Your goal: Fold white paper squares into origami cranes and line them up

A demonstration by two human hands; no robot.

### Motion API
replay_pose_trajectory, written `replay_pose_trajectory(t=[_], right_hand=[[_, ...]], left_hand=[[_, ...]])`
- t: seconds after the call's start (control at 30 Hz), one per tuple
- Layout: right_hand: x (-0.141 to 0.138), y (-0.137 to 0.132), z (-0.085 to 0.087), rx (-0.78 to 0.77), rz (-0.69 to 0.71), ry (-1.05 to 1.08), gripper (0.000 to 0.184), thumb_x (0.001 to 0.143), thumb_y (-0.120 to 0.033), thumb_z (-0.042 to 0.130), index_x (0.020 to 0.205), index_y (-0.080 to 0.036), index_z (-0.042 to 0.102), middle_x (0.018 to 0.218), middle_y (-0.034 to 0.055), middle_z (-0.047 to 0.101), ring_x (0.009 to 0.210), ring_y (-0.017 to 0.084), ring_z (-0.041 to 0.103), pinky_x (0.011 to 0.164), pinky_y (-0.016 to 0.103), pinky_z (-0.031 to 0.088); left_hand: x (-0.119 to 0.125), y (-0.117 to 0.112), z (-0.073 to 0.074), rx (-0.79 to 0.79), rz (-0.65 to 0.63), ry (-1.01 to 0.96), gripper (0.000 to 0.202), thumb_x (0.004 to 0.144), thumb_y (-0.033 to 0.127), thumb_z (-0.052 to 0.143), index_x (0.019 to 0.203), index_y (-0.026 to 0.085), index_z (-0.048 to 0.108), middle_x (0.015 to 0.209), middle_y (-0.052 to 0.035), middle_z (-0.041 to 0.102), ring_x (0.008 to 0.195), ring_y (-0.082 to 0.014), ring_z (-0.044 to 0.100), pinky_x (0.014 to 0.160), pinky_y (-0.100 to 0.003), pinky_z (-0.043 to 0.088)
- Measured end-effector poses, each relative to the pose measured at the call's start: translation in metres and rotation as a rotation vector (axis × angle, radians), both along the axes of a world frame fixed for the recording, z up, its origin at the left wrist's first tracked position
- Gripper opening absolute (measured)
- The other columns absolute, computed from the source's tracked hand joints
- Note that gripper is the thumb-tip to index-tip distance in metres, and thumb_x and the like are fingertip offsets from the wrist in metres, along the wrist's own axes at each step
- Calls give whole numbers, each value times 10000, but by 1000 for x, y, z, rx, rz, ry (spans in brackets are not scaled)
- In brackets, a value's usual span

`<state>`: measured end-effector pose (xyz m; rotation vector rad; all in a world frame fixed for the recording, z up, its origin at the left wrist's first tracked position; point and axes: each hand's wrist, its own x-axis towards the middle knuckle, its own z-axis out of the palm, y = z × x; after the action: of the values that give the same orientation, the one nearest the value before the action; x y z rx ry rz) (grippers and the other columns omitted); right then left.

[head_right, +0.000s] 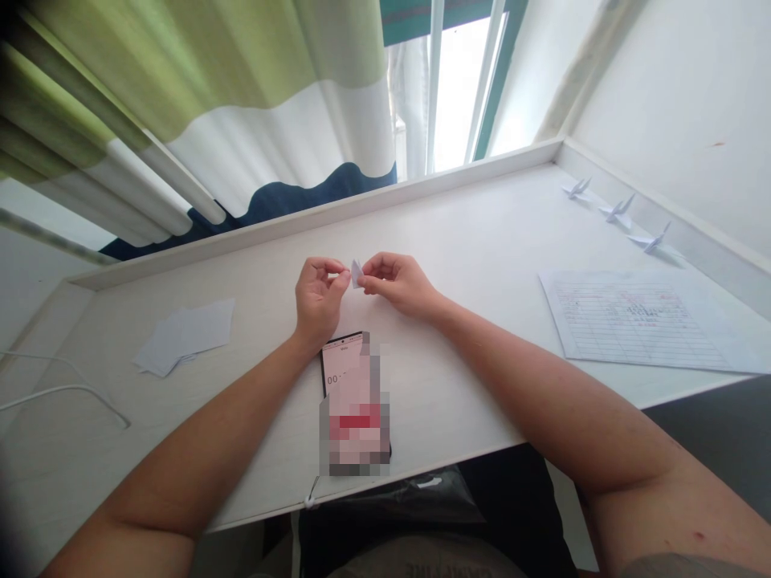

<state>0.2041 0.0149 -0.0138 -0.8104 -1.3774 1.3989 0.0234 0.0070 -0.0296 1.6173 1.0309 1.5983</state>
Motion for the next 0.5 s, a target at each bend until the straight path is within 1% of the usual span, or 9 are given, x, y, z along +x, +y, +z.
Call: replay_pose_trajectory(t=[0.07, 0.17, 0.37, 0.5], right_hand=[[0, 0, 1, 5, -8, 11, 465, 683, -560, 968, 825, -201, 709, 827, 23, 745, 756, 166, 700, 756, 345, 600], [1, 0, 1, 13, -26, 15, 461, 709, -585, 945, 843, -204, 723, 839, 32, 759, 763, 172, 712, 762, 352, 612], [2, 1, -2, 41, -37, -1, 420, 779, -576, 894, 895, -207, 729, 857, 31, 759, 758, 166, 712, 772, 363, 619], [1, 2, -4, 99, -61, -29, 413, 794, -597, 871, 922, -222, 756, 863, 26, 762, 784, 175, 704, 779, 379, 617]], left_hand=[[1, -1, 0, 12, -28, 47, 133, 897, 286, 766, 890, 229, 646, 891, 5, 681, 863, -142, 652, 760, -273, 520], [1, -2, 1, -30, -49, 61, 108, 889, 269, 768, 875, 221, 672, 872, 3, 695, 840, -139, 656, 739, -270, 515], [1, 1, -1, -87, -18, 22, 178, 862, 328, 831, 888, 206, 705, 897, -12, 728, 867, -150, 696, 778, -287, 563], [1, 1, 0, -108, -53, -36, 193, 856, 355, 850, 898, 202, 741, 923, -29, 757, 894, -165, 719, 830, -320, 603]])
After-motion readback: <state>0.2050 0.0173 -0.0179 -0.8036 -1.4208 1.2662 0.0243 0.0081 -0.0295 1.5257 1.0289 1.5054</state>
